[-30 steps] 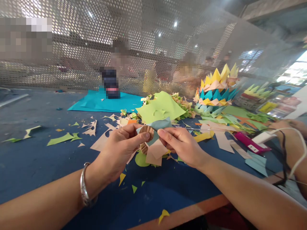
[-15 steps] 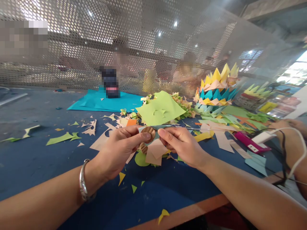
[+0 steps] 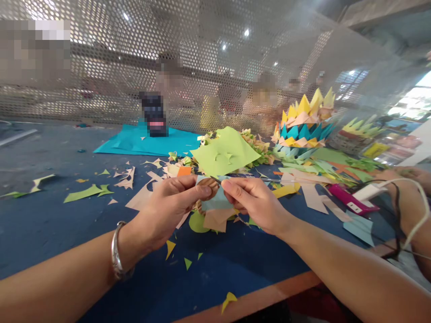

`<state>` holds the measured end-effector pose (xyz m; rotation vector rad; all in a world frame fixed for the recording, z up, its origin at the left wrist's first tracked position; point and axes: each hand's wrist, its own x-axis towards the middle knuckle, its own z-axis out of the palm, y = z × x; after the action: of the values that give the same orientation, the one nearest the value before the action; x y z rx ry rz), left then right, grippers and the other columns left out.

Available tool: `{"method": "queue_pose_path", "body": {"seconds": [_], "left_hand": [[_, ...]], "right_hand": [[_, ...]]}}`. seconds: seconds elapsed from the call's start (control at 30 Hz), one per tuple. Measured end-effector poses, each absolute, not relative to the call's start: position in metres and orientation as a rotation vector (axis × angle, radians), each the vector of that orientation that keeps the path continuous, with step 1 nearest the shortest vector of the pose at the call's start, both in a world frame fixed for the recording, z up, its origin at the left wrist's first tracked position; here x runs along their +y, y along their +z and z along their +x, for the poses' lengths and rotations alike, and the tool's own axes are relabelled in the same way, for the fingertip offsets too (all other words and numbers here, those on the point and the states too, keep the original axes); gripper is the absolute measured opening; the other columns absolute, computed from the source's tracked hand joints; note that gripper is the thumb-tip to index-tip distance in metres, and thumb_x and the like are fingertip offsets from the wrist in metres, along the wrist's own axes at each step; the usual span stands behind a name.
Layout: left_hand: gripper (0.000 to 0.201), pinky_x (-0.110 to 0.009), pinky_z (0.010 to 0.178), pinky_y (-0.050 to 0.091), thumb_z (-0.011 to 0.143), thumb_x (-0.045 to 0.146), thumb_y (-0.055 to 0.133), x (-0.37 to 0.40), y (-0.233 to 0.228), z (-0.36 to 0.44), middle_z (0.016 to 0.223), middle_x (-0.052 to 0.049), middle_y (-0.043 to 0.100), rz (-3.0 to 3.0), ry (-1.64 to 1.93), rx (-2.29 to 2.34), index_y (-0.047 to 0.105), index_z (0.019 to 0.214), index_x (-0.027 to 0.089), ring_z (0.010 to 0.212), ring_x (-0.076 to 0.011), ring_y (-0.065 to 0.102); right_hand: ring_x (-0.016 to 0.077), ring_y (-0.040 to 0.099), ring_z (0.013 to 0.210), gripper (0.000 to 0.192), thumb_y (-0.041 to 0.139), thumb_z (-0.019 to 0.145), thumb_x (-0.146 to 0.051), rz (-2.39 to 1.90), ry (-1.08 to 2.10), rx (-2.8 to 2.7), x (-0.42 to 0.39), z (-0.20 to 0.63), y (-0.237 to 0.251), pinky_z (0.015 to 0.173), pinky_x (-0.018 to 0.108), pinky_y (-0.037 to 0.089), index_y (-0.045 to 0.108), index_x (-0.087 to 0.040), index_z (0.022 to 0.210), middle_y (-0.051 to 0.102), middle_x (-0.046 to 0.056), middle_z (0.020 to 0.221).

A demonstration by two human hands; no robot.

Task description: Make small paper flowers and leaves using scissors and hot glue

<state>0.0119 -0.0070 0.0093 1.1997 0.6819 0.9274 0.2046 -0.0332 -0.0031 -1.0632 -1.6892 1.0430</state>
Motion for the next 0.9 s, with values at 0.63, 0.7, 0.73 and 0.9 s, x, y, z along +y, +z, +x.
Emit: {"method": "queue_pose_path", "body": {"seconds": [0.63,0.7,0.73,0.9], "left_hand": [[0.029,-0.024,0.062,0.044,0.073,0.045,0.078,-0.0140,0.0017,0.0127,0.078,-0.002,0.069,1.404,0.759,0.796,0.072,0.080,0.017,0.070,-0.0142,0.059],[0.027,-0.022,0.059,0.042,0.074,0.042,0.078,-0.0142,0.0014,0.0132,0.076,0.000,0.067,1.426,0.793,0.799,0.071,0.082,0.018,0.067,-0.0127,0.056],[0.025,-0.022,0.058,0.041,0.074,0.041,0.079,-0.0142,0.0013,0.0132,0.074,0.001,0.065,1.431,0.815,0.805,0.071,0.081,0.018,0.066,-0.0120,0.055],[0.024,-0.023,0.064,0.048,0.081,0.041,0.074,-0.0141,0.0020,0.0108,0.077,-0.004,0.073,1.331,0.823,0.807,0.073,0.078,0.017,0.072,-0.0147,0.063]], "right_hand": [[0.0109,0.046,0.059,0.035,0.075,0.082,-0.050,-1.075,0.900,-1.598,-0.0336,0.1974,-0.0033,0.052,0.025,0.037,0.062,-0.018,0.078,0.055,-0.002,0.066],[0.0109,0.045,0.059,0.034,0.075,0.082,-0.049,-1.078,0.888,-1.595,-0.0338,0.1977,-0.0033,0.051,0.025,0.036,0.062,-0.018,0.078,0.056,-0.002,0.066],[0.0110,0.046,0.059,0.034,0.076,0.082,-0.049,-1.075,0.886,-1.592,-0.0339,0.1978,-0.0034,0.051,0.025,0.037,0.062,-0.018,0.077,0.056,-0.002,0.066],[0.0115,0.048,0.060,0.036,0.076,0.081,-0.052,-1.072,0.886,-1.584,-0.0338,0.1976,-0.0020,0.052,0.025,0.038,0.060,-0.019,0.076,0.056,-0.002,0.066]]}}
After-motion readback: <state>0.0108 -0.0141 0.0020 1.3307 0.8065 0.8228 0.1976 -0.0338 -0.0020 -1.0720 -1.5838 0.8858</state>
